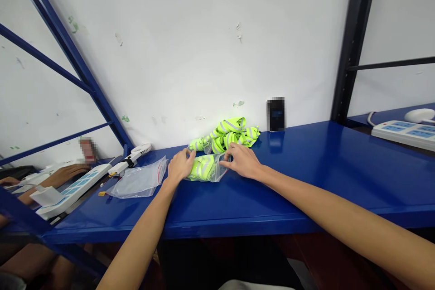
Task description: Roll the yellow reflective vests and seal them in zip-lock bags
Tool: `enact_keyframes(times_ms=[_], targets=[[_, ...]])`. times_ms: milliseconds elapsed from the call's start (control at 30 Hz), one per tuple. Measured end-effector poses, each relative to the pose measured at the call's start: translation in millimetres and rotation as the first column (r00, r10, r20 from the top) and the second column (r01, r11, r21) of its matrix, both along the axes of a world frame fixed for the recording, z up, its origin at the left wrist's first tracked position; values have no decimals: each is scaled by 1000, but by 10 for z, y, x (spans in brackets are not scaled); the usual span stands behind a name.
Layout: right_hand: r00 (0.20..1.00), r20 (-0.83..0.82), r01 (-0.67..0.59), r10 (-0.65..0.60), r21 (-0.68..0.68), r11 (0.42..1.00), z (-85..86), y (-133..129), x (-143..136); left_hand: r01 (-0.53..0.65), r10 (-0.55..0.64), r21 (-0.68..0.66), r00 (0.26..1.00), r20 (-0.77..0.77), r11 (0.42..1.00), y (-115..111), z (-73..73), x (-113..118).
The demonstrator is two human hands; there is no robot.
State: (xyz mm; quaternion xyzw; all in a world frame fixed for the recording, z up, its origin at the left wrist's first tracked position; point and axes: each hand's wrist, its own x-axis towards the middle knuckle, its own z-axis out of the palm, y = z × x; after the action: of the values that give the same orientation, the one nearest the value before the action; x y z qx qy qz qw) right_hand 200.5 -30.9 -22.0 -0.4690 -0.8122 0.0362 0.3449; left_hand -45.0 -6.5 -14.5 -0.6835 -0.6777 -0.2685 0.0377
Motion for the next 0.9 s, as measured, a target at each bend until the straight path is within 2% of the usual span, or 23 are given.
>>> enact_keyframes(times_ms=[67,133,267,400,467,567,633,667,733,800,900], targets=[[999,20,-24,25,-54,998,3,-51,-48,-16,16,-148,1000,-3,989,29,-37,-22],[996,3,-89,90,-130,988,-3,-94,-105,-5,9,-206,1000,20,979,61,-72,-30],[969,-119,-246,219,-312,918,-1,-109,-170,82,-60,-120,983,175,989,129,-125,-21],[936,-288,-327,202,-504,799,58,-84,-126,103,-99,3,951,293,995,173,-159,12],[918,-362,-353,162,-559,750,85,-74,-95,120,-159,118,895,417,986,173,-163,44],[880,-462,-412,108,-631,658,89,-58,-82,173,-314,279,724,615,945,132,-136,113],[834,-546,-486,81,-658,575,71,-49,-103,200,-392,345,608,690,917,79,-101,167],[804,-591,-523,64,-653,548,59,-47,-119,202,-414,368,573,707,908,48,-83,193],[741,-672,-572,6,-626,530,37,-52,-153,184,-436,407,557,707,895,-20,-57,239],[697,-716,-581,-46,-601,548,26,-67,-174,173,-450,439,588,673,882,-92,-49,275],[668,-744,-599,-14,-549,583,25,-99,-173,226,-488,460,637,597,859,-194,-62,311]])
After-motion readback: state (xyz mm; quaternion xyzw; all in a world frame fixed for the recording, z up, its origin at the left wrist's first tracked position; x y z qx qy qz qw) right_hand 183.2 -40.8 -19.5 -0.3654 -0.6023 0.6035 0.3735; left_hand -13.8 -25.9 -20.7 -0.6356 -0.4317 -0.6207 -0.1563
